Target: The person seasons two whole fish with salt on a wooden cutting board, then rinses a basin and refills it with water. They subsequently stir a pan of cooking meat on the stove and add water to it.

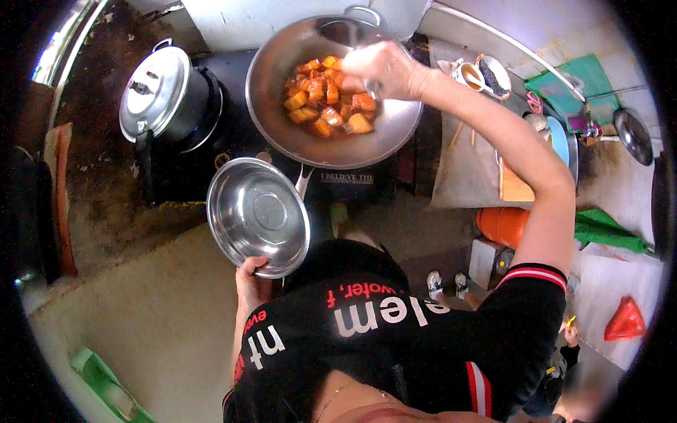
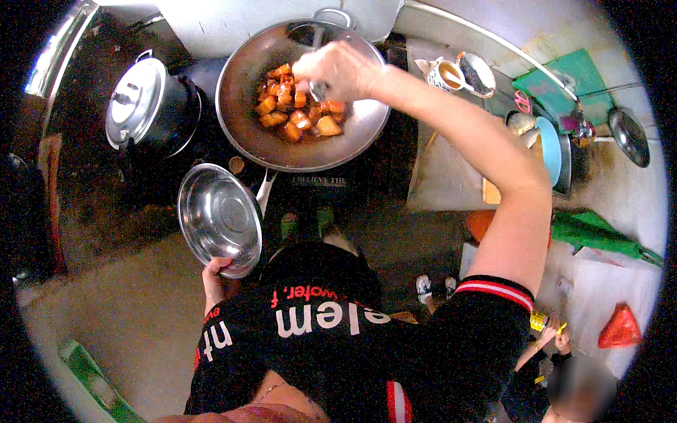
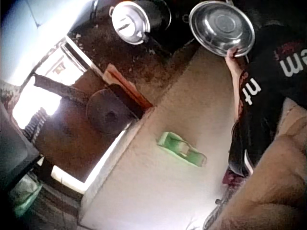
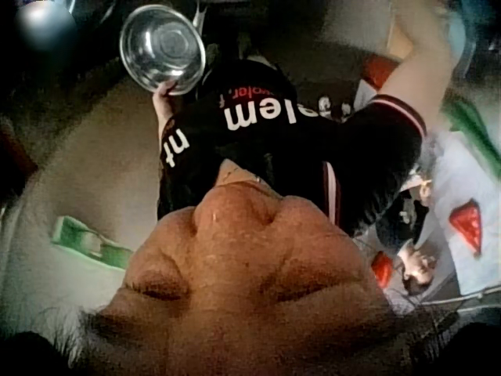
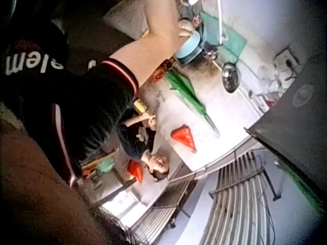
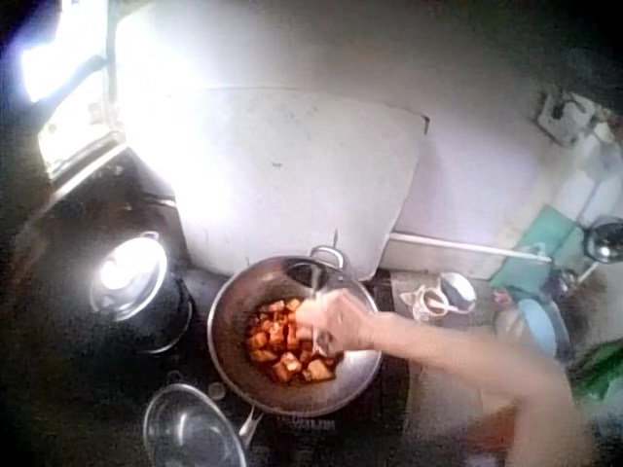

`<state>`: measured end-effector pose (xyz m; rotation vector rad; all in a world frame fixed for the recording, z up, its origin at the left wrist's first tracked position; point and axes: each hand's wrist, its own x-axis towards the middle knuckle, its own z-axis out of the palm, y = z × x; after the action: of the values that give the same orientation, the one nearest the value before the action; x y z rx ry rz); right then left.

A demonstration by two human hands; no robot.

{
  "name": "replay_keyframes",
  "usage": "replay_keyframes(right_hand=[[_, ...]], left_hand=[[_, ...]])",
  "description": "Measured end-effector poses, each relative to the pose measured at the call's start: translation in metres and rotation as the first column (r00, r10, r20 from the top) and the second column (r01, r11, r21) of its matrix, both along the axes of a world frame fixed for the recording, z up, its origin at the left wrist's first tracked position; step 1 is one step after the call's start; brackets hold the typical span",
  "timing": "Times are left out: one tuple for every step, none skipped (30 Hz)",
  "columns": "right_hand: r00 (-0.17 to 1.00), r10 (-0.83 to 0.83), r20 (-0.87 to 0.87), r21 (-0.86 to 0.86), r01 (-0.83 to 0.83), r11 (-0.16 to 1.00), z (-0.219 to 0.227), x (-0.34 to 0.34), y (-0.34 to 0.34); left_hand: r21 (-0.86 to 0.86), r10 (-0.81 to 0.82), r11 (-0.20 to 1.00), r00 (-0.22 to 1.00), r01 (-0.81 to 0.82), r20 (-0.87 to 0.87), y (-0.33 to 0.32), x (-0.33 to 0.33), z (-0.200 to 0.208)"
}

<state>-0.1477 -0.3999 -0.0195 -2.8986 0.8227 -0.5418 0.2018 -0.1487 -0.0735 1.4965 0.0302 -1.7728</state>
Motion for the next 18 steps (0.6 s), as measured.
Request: replay_keyframes(right_hand=[[0.994,0.06,-0.088,-0.008,-0.061,0.998,-0.012,0.0,0.004],[0.986,0.122,-0.113,-0.004,-0.124,0.992,-0.026,0.001,0.01],[0.974,0.183,-0.13,0.005,-0.184,0.983,-0.039,0.003,0.017],[0.957,0.232,-0.172,-0.002,-0.236,0.972,-0.047,0.004,0.025],[0.936,0.279,-0.214,-0.007,-0.287,0.958,-0.051,0.002,0.033],[0.908,0.382,-0.174,0.006,-0.387,0.922,-0.044,0.001,0.039],[0.884,0.405,-0.232,0.029,-0.41,0.912,-0.046,-0.003,0.041],[0.857,0.426,-0.29,0.054,-0.429,0.902,-0.048,-0.007,0.043],[0.826,0.445,-0.346,0.076,-0.448,0.891,-0.048,-0.011,0.044],[0.797,0.469,-0.381,0.063,-0.483,0.873,-0.046,-0.013,0.045],[0.79,0.488,-0.371,0.069,-0.501,0.863,-0.041,-0.016,0.04],[0.784,0.509,-0.355,0.073,-0.52,0.851,-0.029,-0.014,0.031],[0.777,0.533,-0.335,0.082,-0.539,0.838,-0.019,-0.01,0.024],[0.853,0.448,-0.269,0.097,-0.439,0.893,-0.014,0.0,0.02],[0.93,0.361,-0.065,0.175,-0.346,0.922,0.0,0.008,0.018],[0.966,0.25,0.061,0.09,-0.255,0.963,0.009,0.019,0.01],[0.956,0.139,0.259,0.014,-0.148,0.989,0.011,0.033,0.0],[0.943,-0.07,0.324,0.039,0.06,0.997,0.011,0.041,-0.014]], left_hand=[[-0.002,-0.004,1.0,1.0,0.004,0.002,0.002,0.002,-0.004],[-0.007,-0.008,1.0,1.0,0.009,0.017,0.003,0.002,-0.005],[-0.007,-0.014,1.0,0.999,0.014,0.038,0.003,0.002,-0.004],[-0.011,-0.023,1.0,0.998,0.023,0.056,0.002,0.002,-0.003],[-0.013,-0.002,1.0,1.0,0.002,0.014,0.002,0.003,-0.005],[-0.011,0.021,1.0,0.999,-0.021,-0.029,0.003,0.004,-0.008],[-0.008,0.043,0.999,0.996,-0.044,-0.072,0.005,0.005,-0.011],[-0.006,0.044,0.999,0.996,-0.044,-0.081,0.007,0.007,-0.014],[-0.008,0.045,0.999,0.995,-0.046,-0.088,0.007,0.009,-0.016],[-0.011,0.046,0.999,0.994,-0.047,-0.096,0.008,0.009,-0.017],[-0.019,0.053,0.998,0.995,-0.055,-0.081,0.008,0.007,-0.016],[-0.025,0.061,0.998,0.996,-0.063,-0.06,0.008,0.007,-0.016],[-0.025,0.072,0.997,0.997,-0.073,-0.038,0.008,0.006,-0.015],[-0.045,0.073,0.996,0.997,-0.075,-0.038,0.009,0.007,-0.017],[-0.071,0.067,0.995,0.997,-0.07,-0.045,0.009,0.009,-0.023],[-0.096,0.063,0.993,0.997,-0.067,-0.046,0.011,0.011,-0.025],[-0.102,0.07,0.992,0.997,-0.072,-0.031,0.012,0.012,-0.026],[-0.11,0.07,0.991,0.997,-0.071,-0.02,0.011,0.012,-0.026]])
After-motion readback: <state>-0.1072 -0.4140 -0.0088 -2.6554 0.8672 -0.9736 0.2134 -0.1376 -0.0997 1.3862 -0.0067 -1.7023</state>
